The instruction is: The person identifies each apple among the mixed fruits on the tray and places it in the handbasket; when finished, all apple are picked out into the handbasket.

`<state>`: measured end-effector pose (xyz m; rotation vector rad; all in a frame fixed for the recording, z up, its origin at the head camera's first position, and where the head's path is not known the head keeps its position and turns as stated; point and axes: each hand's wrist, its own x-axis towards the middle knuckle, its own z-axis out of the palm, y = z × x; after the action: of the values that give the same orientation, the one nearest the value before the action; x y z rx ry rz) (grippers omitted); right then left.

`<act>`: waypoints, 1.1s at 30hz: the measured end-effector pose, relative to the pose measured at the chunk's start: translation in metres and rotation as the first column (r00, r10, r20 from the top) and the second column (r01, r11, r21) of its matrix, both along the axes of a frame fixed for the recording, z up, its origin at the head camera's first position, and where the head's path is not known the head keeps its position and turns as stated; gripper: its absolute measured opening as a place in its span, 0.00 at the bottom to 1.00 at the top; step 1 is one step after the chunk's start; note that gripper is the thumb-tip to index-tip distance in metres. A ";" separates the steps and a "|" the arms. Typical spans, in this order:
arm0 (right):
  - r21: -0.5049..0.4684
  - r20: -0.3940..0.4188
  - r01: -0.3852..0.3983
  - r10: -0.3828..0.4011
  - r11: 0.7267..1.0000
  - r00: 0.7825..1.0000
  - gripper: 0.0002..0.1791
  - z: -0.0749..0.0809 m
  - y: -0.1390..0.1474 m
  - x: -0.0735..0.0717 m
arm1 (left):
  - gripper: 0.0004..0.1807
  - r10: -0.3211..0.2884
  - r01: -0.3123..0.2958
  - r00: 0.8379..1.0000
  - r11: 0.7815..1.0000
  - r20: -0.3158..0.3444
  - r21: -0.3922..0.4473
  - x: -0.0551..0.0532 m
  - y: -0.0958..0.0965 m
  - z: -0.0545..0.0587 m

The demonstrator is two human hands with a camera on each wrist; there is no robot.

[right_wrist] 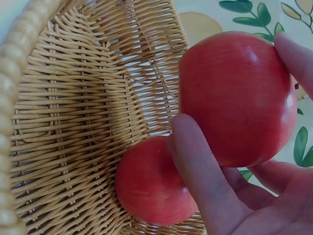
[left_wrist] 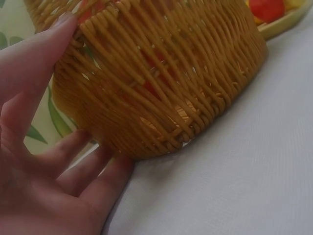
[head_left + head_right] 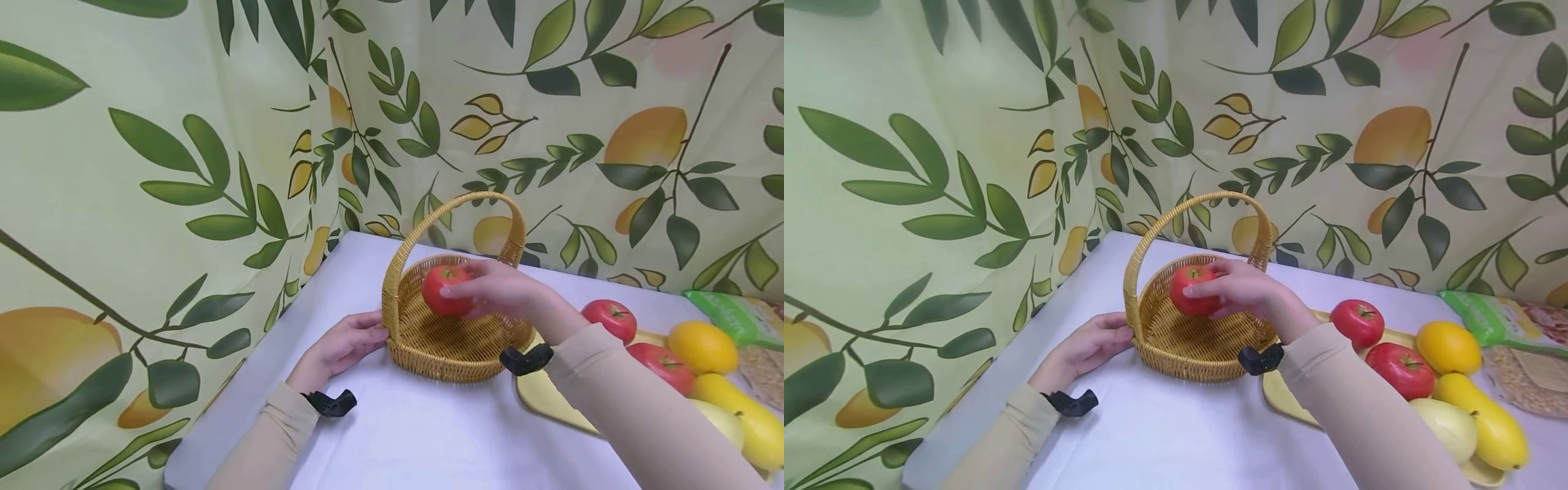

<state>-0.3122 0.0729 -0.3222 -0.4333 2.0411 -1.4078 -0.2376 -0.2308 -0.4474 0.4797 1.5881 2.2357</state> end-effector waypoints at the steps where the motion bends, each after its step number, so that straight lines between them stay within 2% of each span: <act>1: 0.007 -0.002 -0.001 0.001 1.000 1.000 0.44 0.001 0.000 0.000 | 0.21 -0.001 0.001 1.000 1.000 0.000 0.004 -0.001 0.000 0.000; 13: 0.048 -0.008 -0.046 0.047 0.998 0.999 0.46 -0.002 -0.005 -0.001 | 0.22 -0.001 0.001 1.000 1.000 0.021 0.001 -0.001 0.001 0.002; 24: 0.116 -0.005 -0.042 0.043 0.992 0.999 0.49 -0.010 -0.014 -0.008 | 0.23 0.001 -0.001 1.000 1.000 0.025 0.007 -0.002 0.000 0.000; 33: 0.126 0.013 -0.063 0.062 0.990 0.998 0.47 -0.009 -0.021 -0.011 | 0.22 0.011 -0.012 0.999 1.000 0.037 0.001 -0.001 -0.002 0.001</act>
<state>-0.3236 0.0524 -0.3315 -0.4328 2.0771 -1.2338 -0.2387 -0.2328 -0.4462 0.4284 1.5755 2.2408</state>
